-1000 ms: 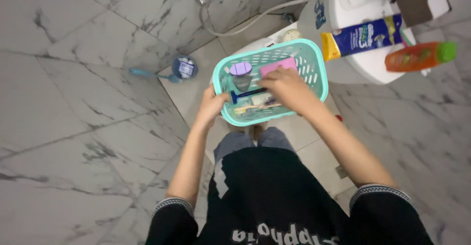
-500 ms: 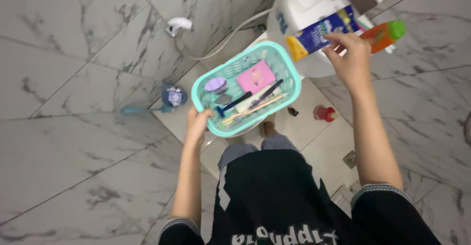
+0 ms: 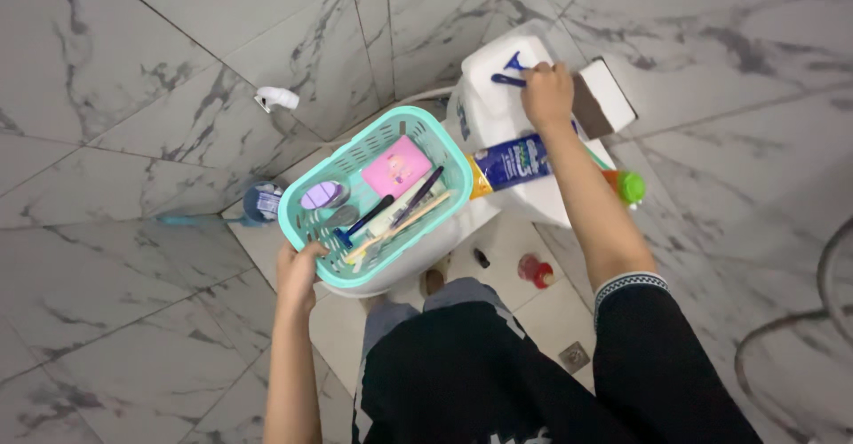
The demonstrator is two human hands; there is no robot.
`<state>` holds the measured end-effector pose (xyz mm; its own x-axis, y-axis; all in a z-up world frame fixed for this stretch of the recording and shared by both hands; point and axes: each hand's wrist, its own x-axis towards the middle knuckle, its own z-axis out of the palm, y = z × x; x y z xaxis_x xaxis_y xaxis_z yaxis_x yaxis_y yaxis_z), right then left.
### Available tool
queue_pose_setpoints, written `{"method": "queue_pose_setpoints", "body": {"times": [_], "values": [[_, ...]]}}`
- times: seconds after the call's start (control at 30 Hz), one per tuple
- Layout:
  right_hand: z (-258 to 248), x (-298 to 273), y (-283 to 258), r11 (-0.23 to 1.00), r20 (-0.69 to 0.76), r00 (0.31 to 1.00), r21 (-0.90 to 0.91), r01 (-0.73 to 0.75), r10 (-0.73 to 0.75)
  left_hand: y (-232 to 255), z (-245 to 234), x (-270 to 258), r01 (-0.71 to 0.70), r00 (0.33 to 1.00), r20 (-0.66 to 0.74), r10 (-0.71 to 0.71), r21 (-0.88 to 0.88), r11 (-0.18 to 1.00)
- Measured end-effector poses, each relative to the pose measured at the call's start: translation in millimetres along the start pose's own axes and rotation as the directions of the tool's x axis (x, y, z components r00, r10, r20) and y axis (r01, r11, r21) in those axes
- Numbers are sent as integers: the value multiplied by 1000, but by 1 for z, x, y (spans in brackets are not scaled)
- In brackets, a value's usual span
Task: The person organizes various bathroom items by picking them up from the toilet tank and floor, placing them into a light blue basket, and then arranging them on a wall-mounted metal rack. Items handled include a pink box, toothbrushes, toothpaste, bottles, and a razor.
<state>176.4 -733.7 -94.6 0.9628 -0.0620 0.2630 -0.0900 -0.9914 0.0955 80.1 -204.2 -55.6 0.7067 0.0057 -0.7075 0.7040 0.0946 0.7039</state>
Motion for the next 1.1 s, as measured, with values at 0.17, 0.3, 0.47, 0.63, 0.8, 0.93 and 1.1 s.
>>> {"method": "queue_pose_setpoints", "body": {"times": [0.17, 0.3, 0.47, 0.63, 0.8, 0.93, 1.1], "values": [[42, 8, 19, 999, 80, 996, 17, 37, -39, -3, 25, -3, -11, 999, -35, 11, -7, 1000], [42, 14, 20, 997, 155, 986, 30, 65, -69, -6, 32, 4, -35, 999, -10, 35, -22, 999], [-24, 32, 2, 989, 184, 983, 146, -38, 10, -2, 45, 4, -65, 997, -30, 65, 23, 998], [-142, 30, -46, 906, -29, 999, 420, 53, -45, -1, 52, 2, -95, 995, -1, 95, 3, 995], [-218, 4, -120, 643, 29, 841, 658, 391, -541, 5, 60, -1, -79, 996, 40, 79, -8, 997], [-199, -17, -186, 509, -28, 645, 589, 628, -764, 8, 65, -4, -70, 996, 62, 71, -31, 997], [-153, -38, -219, 514, -57, 617, 495, 700, -785, 5, 66, -8, -66, 996, 57, 66, -1, 998]]}}
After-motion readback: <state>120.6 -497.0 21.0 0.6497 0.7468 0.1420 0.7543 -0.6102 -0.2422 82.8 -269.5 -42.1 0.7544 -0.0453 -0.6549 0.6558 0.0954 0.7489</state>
